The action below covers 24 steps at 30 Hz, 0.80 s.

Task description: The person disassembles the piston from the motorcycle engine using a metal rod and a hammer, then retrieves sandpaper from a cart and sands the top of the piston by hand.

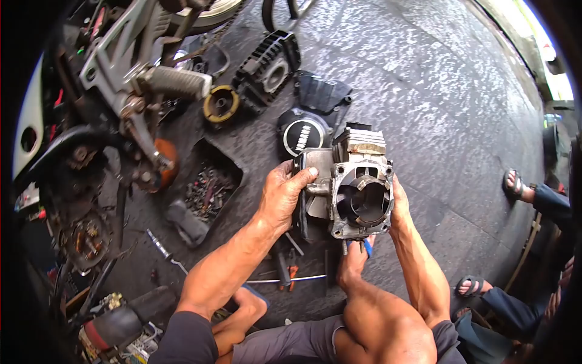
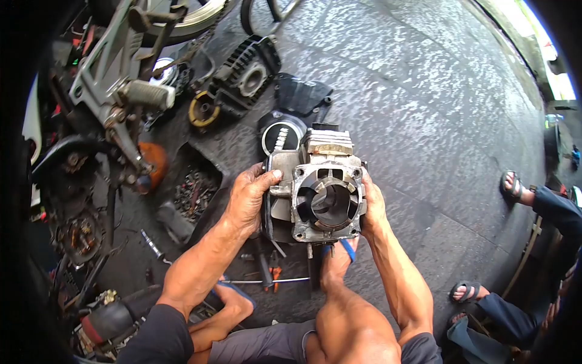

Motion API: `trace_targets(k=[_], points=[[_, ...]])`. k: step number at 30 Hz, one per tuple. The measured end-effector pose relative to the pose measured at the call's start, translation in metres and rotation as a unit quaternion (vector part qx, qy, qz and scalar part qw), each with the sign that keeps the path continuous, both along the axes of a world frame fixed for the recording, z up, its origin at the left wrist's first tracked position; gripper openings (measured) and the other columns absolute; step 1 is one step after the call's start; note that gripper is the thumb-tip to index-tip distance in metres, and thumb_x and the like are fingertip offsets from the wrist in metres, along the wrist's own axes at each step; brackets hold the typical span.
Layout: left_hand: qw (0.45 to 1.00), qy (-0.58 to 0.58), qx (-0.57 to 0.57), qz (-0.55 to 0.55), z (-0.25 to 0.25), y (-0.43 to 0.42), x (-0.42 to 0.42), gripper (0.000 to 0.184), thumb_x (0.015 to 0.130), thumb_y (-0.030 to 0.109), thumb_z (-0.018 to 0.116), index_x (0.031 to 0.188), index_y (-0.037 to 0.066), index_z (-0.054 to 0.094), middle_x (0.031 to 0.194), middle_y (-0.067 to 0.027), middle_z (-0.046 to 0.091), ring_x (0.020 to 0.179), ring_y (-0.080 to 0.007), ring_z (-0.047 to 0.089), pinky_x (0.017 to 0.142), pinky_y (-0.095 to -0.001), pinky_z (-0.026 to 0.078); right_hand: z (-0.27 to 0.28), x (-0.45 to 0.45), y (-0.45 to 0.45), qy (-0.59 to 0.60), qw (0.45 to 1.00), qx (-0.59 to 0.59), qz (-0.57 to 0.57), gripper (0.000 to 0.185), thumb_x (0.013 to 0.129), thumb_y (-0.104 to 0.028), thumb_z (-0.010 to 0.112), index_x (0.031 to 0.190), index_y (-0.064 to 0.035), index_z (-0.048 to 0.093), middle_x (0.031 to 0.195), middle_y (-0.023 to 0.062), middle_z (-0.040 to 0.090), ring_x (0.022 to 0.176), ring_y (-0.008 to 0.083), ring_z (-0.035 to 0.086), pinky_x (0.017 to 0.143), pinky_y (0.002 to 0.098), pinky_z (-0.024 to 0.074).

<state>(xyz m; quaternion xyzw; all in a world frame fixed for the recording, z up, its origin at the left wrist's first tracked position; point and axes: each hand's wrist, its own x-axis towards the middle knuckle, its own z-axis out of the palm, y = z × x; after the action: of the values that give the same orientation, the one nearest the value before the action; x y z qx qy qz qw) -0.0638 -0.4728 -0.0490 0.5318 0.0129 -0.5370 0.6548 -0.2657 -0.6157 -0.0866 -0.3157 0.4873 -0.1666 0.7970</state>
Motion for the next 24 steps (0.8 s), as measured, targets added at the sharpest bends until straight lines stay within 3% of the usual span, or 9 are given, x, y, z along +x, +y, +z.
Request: trace_targets(k=[5,7,11,15,17,18,19,24], points=[[0.999,-0.018,-0.038,-0.007,-0.01,-0.065,-0.01,0.047,0.088,0.016,0.07,0.126,-0.008,0.056,0.108,-0.0121,0.068,0.094,-0.0181,0.067,0.086,-0.0314,0.056,-0.02,-0.02,-0.047,-0.006,0.997,-0.028,-0.069,0.056,0.1,-0.05,0.057,0.125,-0.0006,0.063,0.112,0.0075,0.07,0.094,0.0145,0.067,0.083,0.0308,0.056],[0.998,-0.026,-0.04,-0.042,-0.015,-0.089,-0.005,0.039,0.089,0.016,0.07,0.122,-0.004,0.061,0.107,-0.0091,0.07,0.094,-0.0143,0.065,0.087,-0.0305,0.052,-0.028,-0.026,-0.064,-0.011,0.995,-0.058,-0.076,0.056,0.1,-0.051,0.056,0.124,-0.0009,0.063,0.11,0.007,0.07,0.092,0.0135,0.066,0.081,0.0307,0.0556],[0.989,-0.122,0.005,-0.083,-0.046,-0.143,0.006,0.048,0.088,0.019,0.068,0.124,-0.011,0.058,0.112,-0.0138,0.069,0.098,-0.0189,0.064,0.091,-0.0309,0.05,-0.028,-0.015,-0.098,-0.036,0.988,-0.122,-0.09,0.058,0.099,-0.053,0.057,0.12,0.0001,0.065,0.105,0.0062,0.07,0.086,0.0135,0.066,0.076,0.0305,0.0562],[0.984,-0.125,0.008,-0.124,-0.063,-0.193,0.026,0.038,0.087,0.018,0.066,0.116,-0.007,0.063,0.106,-0.0105,0.069,0.094,-0.0167,0.063,0.084,-0.0314,0.052,-0.054,0.0,-0.136,-0.026,0.986,-0.095,-0.134,0.06,0.096,-0.056,0.06,0.114,0.0009,0.067,0.1,0.0078,0.071,0.083,0.0146,0.067,0.074,0.0315,0.0563],[0.986,-0.114,0.023,-0.12,-0.076,-0.202,0.028,0.036,0.087,0.018,0.066,0.114,-0.005,0.065,0.104,-0.0098,0.069,0.093,-0.0165,0.063,0.083,-0.0317,0.052,-0.059,0.009,-0.152,0.039,0.987,-0.079,-0.137,0.059,0.095,-0.055,0.062,0.11,0.0015,0.068,0.098,0.0083,0.072,0.082,0.0153,0.068,0.074,0.0319,0.0562],[0.987,-0.106,0.038,-0.118,-0.083,-0.206,0.03,0.036,0.087,0.018,0.066,0.114,-0.006,0.064,0.104,-0.0103,0.069,0.094,-0.0171,0.063,0.083,-0.0319,0.052,-0.061,0.009,-0.161,0.041,0.994,-0.058,-0.088,0.066,0.095,-0.056,0.062,0.134,-0.0023,0.059,0.125,0.0095,0.066,0.107,0.0194,0.066,0.093,0.0367,0.0548],[0.987,-0.106,0.042,-0.117,-0.09,-0.206,0.03,0.036,0.087,0.018,0.066,0.114,-0.006,0.064,0.104,-0.0103,0.069,0.094,-0.0171,0.063,0.083,-0.0319,0.052,-0.066,0.013,-0.164,0.06,0.987,-0.083,-0.122,0.06,0.093,-0.056,0.064,0.106,0.002,0.07,0.095,0.009,0.072,0.081,0.0155,0.068,0.073,0.0314,0.0556],[0.988,-0.099,0.062,-0.103,-0.115,-0.202,0.027,0.046,0.088,0.016,0.066,0.123,-0.011,0.056,0.111,-0.0162,0.066,0.098,-0.0205,0.064,0.087,-0.0338,0.051,-0.084,0.009,-0.188,0.099,0.986,-0.122,-0.05,0.066,0.094,-0.052,0.066,0.121,0.0082,0.064,0.102,0.0112,0.071,0.084,0.0159,0.067,0.076,0.031,0.0547]])
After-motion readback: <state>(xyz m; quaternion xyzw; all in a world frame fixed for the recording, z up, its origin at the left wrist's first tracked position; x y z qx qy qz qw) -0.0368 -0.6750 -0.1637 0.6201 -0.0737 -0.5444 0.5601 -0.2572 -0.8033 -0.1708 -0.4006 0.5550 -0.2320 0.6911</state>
